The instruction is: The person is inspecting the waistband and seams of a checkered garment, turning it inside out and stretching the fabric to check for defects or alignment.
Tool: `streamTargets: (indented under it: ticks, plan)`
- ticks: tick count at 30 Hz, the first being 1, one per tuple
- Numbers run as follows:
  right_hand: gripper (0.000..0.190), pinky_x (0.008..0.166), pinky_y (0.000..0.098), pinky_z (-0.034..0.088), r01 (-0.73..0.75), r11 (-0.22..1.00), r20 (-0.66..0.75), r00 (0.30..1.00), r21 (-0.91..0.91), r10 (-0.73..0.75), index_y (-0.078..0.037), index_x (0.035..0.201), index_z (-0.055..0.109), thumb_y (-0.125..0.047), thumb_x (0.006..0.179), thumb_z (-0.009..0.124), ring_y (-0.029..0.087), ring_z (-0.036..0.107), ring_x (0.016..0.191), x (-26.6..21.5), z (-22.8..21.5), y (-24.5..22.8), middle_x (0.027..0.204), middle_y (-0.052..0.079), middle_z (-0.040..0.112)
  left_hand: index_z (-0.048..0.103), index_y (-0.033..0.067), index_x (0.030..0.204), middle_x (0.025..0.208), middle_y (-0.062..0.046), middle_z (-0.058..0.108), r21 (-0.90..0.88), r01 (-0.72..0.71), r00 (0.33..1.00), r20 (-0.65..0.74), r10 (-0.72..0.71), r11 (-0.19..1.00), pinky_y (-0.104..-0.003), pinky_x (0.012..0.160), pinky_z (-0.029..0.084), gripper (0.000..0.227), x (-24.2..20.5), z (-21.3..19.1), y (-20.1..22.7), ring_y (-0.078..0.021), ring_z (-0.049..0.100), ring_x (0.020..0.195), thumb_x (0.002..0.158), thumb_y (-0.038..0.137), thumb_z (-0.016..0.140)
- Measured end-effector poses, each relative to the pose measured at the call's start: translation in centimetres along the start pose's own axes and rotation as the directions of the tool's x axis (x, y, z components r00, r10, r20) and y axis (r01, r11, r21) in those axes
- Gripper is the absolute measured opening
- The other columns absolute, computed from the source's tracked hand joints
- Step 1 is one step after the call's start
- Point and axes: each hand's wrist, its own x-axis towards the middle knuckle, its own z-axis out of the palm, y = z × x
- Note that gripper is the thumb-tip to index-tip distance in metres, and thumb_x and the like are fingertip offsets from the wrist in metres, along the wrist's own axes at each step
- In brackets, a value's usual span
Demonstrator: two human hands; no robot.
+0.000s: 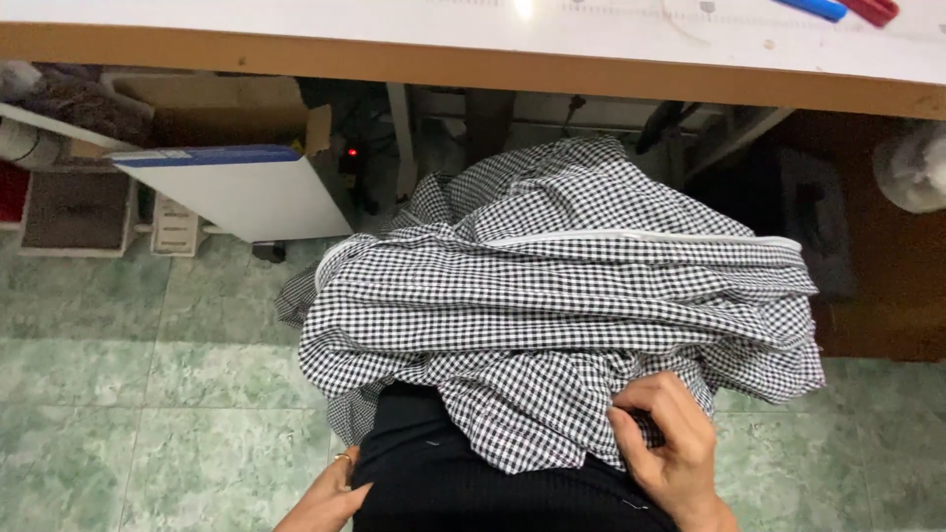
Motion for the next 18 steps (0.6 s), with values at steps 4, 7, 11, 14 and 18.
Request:
streamTargets:
  ticks: [4,7,11,14,18]
  plan:
    - [0.012,0.061,0.0284,0.044,0.013,1.000,-0.001,1.000,0.024,-0.013,-0.004,0.076,0.057,-0.011,0.086,0.059,0.019,0.054,0.064,0.3,-0.2,-0.2,0.071,0.007,0.059,0.048,0.0034,0.139,0.140,-0.015,0.058,0.069,0.180,0.973,-0.162,-0.167,0.981,-0.041,0.107,0.044,0.062,-0.6,1.1,2.3,-0.0296,0.056,0.127,0.081,0.010,0.068]
    - [0.013,0.060,0.0285,0.044,0.018,1.000,-0.013,1.000,0.020,-0.017,-0.004,0.076,0.057,-0.011,0.086,0.059,0.019,0.054,0.063,0.5,-0.3,-0.2,0.070,0.006,0.058,0.047,0.0069,0.141,0.138,-0.014,0.060,0.152,0.252,0.950,-0.225,-0.215,0.956,-0.037,0.108,0.044,0.063,-0.3,1.3,2.5,-0.0282,0.058,0.125,0.082,0.013,0.069]
    - [0.013,0.061,0.0292,0.044,0.010,1.000,-0.001,1.000,0.021,-0.010,-0.004,0.077,0.058,-0.012,0.086,0.059,0.019,0.054,0.064,0.5,-0.5,-0.2,0.070,0.006,0.059,0.050,-0.0014,0.094,0.097,-0.018,0.063,0.112,0.138,0.971,-0.212,-0.112,0.984,-0.034,0.095,0.045,0.016,6.8,-6.9,-5.8,-0.0255,0.063,0.096,0.090,-0.001,0.065]
    - [0.012,0.060,0.0284,0.044,0.021,0.999,0.001,1.000,0.028,-0.021,-0.004,0.076,0.058,-0.011,0.086,0.060,0.019,0.054,0.063,0.5,-0.6,0.0,0.070,0.006,0.059,0.047,-0.0008,0.119,0.108,-0.033,0.068,-0.062,0.149,0.956,-0.247,-0.160,0.987,-0.047,0.092,0.051,0.039,6.0,-5.9,-4.7,-0.0391,0.066,0.097,0.085,-0.012,0.064]
    - [0.014,0.060,0.0287,0.044,0.021,0.999,-0.012,1.000,0.029,-0.020,-0.004,0.076,0.058,-0.013,0.087,0.059,0.019,0.054,0.062,0.5,-0.6,0.0,0.070,0.006,0.059,0.005,0.0078,0.150,0.160,-0.001,0.013,0.264,0.144,0.979,-0.176,-0.100,0.954,-0.035,0.122,0.021,0.087,9.3,-9.4,-7.7,-0.0159,0.019,0.148,0.088,0.004,0.065]
